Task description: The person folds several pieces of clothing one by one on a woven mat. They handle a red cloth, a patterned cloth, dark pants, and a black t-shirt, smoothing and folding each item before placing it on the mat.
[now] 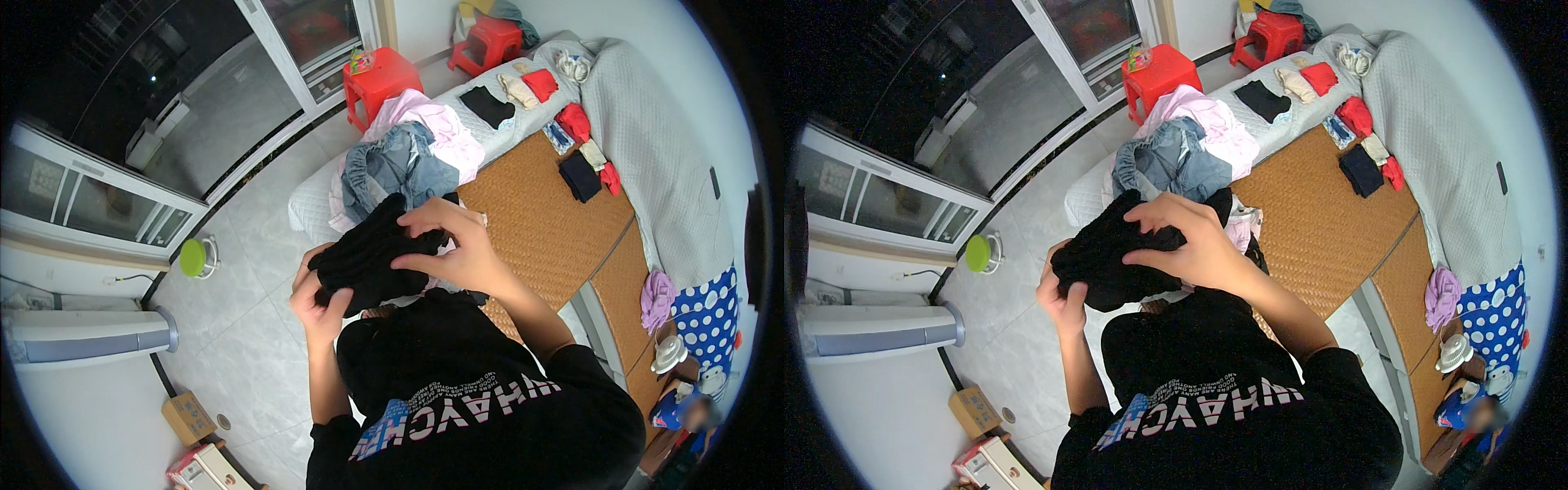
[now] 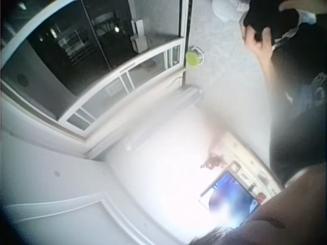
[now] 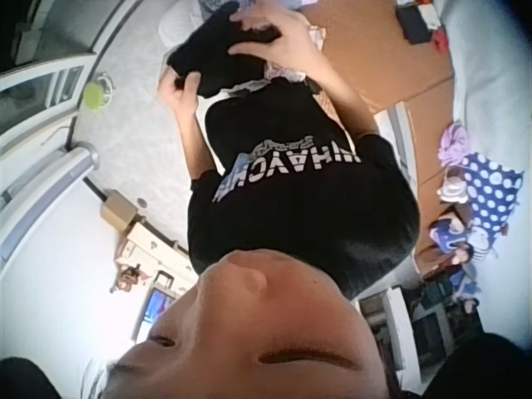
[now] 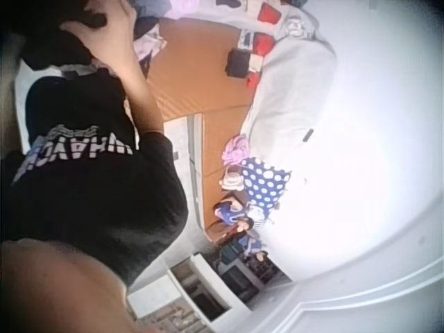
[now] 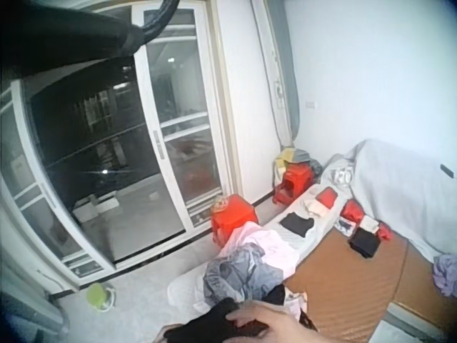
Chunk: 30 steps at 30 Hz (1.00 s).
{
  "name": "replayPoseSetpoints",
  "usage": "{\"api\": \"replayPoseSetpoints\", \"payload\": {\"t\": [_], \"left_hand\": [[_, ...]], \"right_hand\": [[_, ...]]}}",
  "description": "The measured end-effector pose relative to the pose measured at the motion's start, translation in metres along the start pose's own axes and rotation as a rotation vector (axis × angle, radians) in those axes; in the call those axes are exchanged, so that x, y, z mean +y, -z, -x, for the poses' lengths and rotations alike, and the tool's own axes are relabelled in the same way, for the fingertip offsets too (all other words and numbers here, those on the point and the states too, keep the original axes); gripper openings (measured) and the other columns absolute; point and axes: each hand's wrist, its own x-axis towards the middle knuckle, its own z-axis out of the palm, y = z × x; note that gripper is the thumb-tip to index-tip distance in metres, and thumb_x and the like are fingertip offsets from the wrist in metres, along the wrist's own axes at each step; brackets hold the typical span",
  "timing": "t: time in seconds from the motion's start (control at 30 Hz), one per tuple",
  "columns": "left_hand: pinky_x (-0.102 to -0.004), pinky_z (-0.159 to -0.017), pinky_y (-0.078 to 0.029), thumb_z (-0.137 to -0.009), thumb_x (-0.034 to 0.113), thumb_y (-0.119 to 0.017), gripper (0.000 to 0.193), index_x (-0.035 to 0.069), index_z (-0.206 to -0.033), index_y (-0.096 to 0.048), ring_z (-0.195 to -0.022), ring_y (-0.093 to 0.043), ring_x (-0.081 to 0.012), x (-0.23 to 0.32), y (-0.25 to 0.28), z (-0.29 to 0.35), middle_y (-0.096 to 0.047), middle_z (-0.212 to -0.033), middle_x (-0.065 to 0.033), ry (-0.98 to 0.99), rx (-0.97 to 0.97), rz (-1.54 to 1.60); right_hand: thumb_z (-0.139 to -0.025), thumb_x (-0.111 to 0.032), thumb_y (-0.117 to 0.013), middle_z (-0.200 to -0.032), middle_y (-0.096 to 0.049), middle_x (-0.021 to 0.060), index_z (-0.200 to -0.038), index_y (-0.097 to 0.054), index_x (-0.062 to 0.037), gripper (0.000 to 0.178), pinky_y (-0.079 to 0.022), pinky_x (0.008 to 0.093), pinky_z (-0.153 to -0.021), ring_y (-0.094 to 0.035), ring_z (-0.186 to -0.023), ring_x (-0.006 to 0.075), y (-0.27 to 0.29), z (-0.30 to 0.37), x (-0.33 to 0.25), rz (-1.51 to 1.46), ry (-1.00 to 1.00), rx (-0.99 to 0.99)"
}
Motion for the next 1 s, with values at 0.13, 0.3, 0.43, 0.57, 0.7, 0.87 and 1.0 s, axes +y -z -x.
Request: {"api": "replayPoseSetpoints", "payload": {"t": [0.13, 0.3, 0.43, 0.57, 0.7, 0.87, 1.0], "left_hand": [[-0.038, -0.085, -0.049, -0.051, 0.003, -0.08, 0.04, -0.006, -0.087, -0.065, -0.099, -0.062, -0.031, 0.002, -0.002, -0.004, -0.061, -0.108, -0.0231, -0.087, -0.015, -0.086], [-0.0373, -0.083, -0.05, -0.049, 0.004, -0.083, 0.041, -0.003, -0.086, -0.066, -0.098, -0.063, -0.0314, 0.006, -0.002, -0.006, -0.062, -0.106, -0.0218, -0.074, -0.034, -0.145], [-0.0363, -0.082, -0.05, -0.05, 0.003, -0.082, 0.037, -0.002, -0.084, -0.067, -0.097, -0.063, -0.0308, 0.008, -0.002, -0.005, -0.063, -0.105, -0.0215, -0.083, -0.042, -0.198], [-0.0359, -0.08, -0.051, -0.053, 0.005, -0.083, 0.034, -0.002, -0.082, -0.067, -0.093, -0.065, -0.0306, 0.01, 0.001, -0.006, -0.063, -0.104, -0.022, -0.132, -0.092, -0.212], [-0.0352, -0.078, -0.052, -0.055, 0.008, -0.084, 0.031, -0.001, -0.08, -0.068, -0.09, -0.066, -0.0307, 0.014, 0.006, -0.003, -0.063, -0.104, -0.0235, -0.155, -0.103, -0.169], [-0.0348, -0.078, -0.053, -0.058, 0.005, -0.084, 0.038, 0.0, -0.089, -0.064, -0.092, -0.065, -0.0304, 0.018, 0.015, -0.005, -0.062, -0.105, -0.0249, -0.239, -0.225, -0.152], [-0.0357, -0.084, -0.053, -0.06, -0.01, -0.08, 0.065, 0.002, -0.113, -0.045, -0.101, -0.062, -0.0277, 0.016, 0.009, 0.005, -0.059, -0.111, -0.0245, -0.091, 0.004, 0.109]], "right_hand": [[-0.068, -0.008, -0.083, -0.091, -0.064, 0.0087, -0.104, -0.064, -0.0028, 0.042, -0.052, 0.0281, -0.069, -0.064, -0.077, 0.0179, -0.002, -0.002, -0.004, -0.021, 0.026, -0.022], [-0.068, -0.007, -0.083, -0.088, -0.067, 0.0084, -0.104, -0.065, -0.0025, 0.04, -0.052, 0.028, -0.067, -0.067, -0.077, 0.0181, -0.002, -0.001, -0.001, -0.035, 0.017, -0.04], [-0.068, -0.007, -0.083, -0.093, -0.066, 0.0085, -0.105, -0.065, -0.0023, 0.041, -0.052, 0.028, -0.068, -0.067, -0.08, 0.0181, 0.003, -0.002, 0.0, 0.024, 0.059, -0.096], [-0.066, -0.009, -0.084, -0.114, -0.059, 0.0117, -0.109, -0.063, -0.0018, 0.048, -0.052, 0.0298, -0.073, -0.065, -0.09, 0.0204, 0.008, -0.003, -0.006, 0.055, 0.075, -0.074], [-0.062, -0.018, -0.088, -0.129, -0.049, 0.0142, -0.12, -0.058, -0.0012, 0.068, -0.05, 0.0345, -0.087, -0.063, -0.098, 0.0271, 0.012, -0.008, -0.008, 0.116, 0.174, -0.015], [-0.054, -0.024, -0.091, -0.121, -0.061, 0.0162, -0.131, -0.051, -0.0029, 0.09, -0.046, 0.036, -0.093, -0.063, -0.104, 0.0291, 0.012, -0.007, -0.003, -0.23, -0.075, -0.198], [-0.056, -0.019, -0.089, -0.104, -0.068, 0.012, -0.124, -0.059, -0.0039, 0.076, -0.049, 0.0332, -0.088, -0.067, -0.098, 0.0241, 0.016, -0.011, -0.011, 0.049, -0.053, -0.262]]}}
